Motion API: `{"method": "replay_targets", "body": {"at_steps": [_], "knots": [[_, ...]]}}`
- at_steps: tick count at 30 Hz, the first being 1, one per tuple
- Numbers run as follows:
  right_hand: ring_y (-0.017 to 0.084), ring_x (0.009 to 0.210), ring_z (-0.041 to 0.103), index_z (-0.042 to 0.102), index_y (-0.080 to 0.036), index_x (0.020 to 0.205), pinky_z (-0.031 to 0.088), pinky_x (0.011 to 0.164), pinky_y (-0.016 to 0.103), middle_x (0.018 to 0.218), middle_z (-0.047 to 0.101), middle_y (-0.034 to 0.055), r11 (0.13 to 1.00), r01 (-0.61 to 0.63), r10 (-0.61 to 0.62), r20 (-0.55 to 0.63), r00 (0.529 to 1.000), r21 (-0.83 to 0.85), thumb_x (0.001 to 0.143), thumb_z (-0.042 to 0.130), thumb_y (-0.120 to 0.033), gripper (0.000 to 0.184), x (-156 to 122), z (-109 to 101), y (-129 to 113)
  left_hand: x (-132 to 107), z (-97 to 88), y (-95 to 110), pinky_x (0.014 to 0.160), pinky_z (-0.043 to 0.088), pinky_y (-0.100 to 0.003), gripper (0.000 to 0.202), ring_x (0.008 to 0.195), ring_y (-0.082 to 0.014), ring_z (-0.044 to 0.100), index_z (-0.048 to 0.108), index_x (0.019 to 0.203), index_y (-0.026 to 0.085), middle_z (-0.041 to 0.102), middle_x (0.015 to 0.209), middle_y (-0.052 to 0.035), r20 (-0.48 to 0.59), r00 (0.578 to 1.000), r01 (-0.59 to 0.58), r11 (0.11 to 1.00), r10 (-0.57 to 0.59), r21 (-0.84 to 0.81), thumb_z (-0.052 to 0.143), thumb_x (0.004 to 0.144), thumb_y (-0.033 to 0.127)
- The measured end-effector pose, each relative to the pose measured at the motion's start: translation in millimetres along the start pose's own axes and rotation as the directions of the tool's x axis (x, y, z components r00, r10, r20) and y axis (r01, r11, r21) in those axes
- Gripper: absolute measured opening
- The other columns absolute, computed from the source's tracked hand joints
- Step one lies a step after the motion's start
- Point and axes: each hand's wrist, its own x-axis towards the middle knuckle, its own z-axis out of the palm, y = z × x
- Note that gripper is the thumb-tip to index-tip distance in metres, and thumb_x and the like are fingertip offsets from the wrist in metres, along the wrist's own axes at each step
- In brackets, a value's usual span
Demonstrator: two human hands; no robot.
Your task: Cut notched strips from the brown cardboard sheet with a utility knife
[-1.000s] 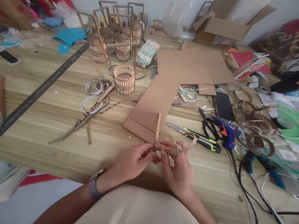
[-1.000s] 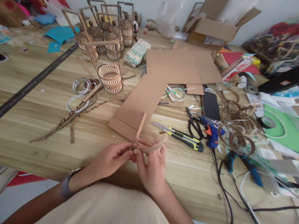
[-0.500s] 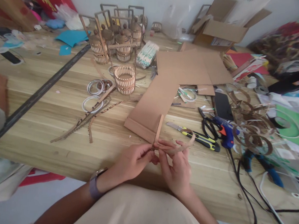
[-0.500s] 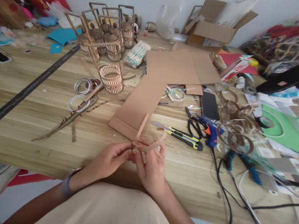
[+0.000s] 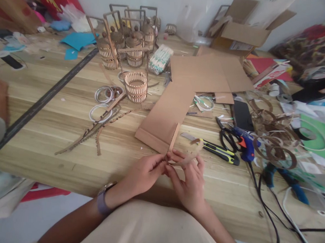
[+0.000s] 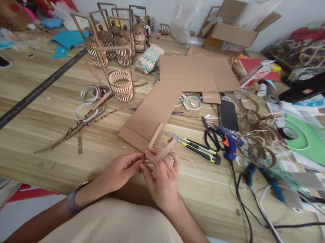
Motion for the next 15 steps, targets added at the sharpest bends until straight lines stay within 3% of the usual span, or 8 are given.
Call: {"method": "replay_targets", "body": {"at_steps": [5, 9, 15], "knots": [[0.020, 0.094, 0.075, 0.059, -0.026, 0.100, 0.039, 0.102, 0.043, 0.098, 0.080, 0.0007, 1.000, -0.020, 0.020, -0.017, 1.000, -0.001, 0.094, 0.057, -0.011, 0.016, -0.8, 0.4, 1.5, -2.2, 0.2, 1.1, 0.077, 0.052, -0.025, 0.032, 0.086, -0.0175, 0.071, 0.071, 0.103, 0.015, 0.077, 0.092, -0.0058, 0.027, 1.000, -0.004, 1.000, 0.005, -0.016, 0.048, 0.100, 0.036], [0.021, 0.092, 0.074, 0.060, -0.028, 0.103, 0.047, 0.095, 0.043, 0.093, 0.079, -0.0006, 0.994, -0.104, 0.104, -0.025, 0.994, 0.016, 0.095, 0.054, -0.014, 0.017, 0.7, -3.9, 0.8, -4.4, -0.2, 3.3, 0.082, 0.054, -0.025, 0.029, 0.087, -0.0171, 0.074, 0.071, 0.100, 0.015, 0.078, 0.092, -0.0060, 0.051, 0.999, 0.007, 0.999, -0.005, -0.037, 0.047, 0.100, 0.031], [0.020, 0.093, 0.073, 0.064, -0.028, 0.099, 0.053, 0.086, 0.041, 0.092, 0.079, 0.0009, 0.983, -0.177, 0.179, -0.031, 0.983, 0.059, 0.097, 0.053, -0.017, 0.015, 1.4, -6.2, -1.8, -5.2, -1.2, 4.0, 0.081, 0.056, -0.027, 0.030, 0.087, -0.0184, 0.075, 0.071, 0.111, 0.014, 0.079, 0.092, -0.0074, 0.084, 0.995, 0.059, 0.996, -0.053, -0.069, 0.049, 0.097, 0.029]]}}
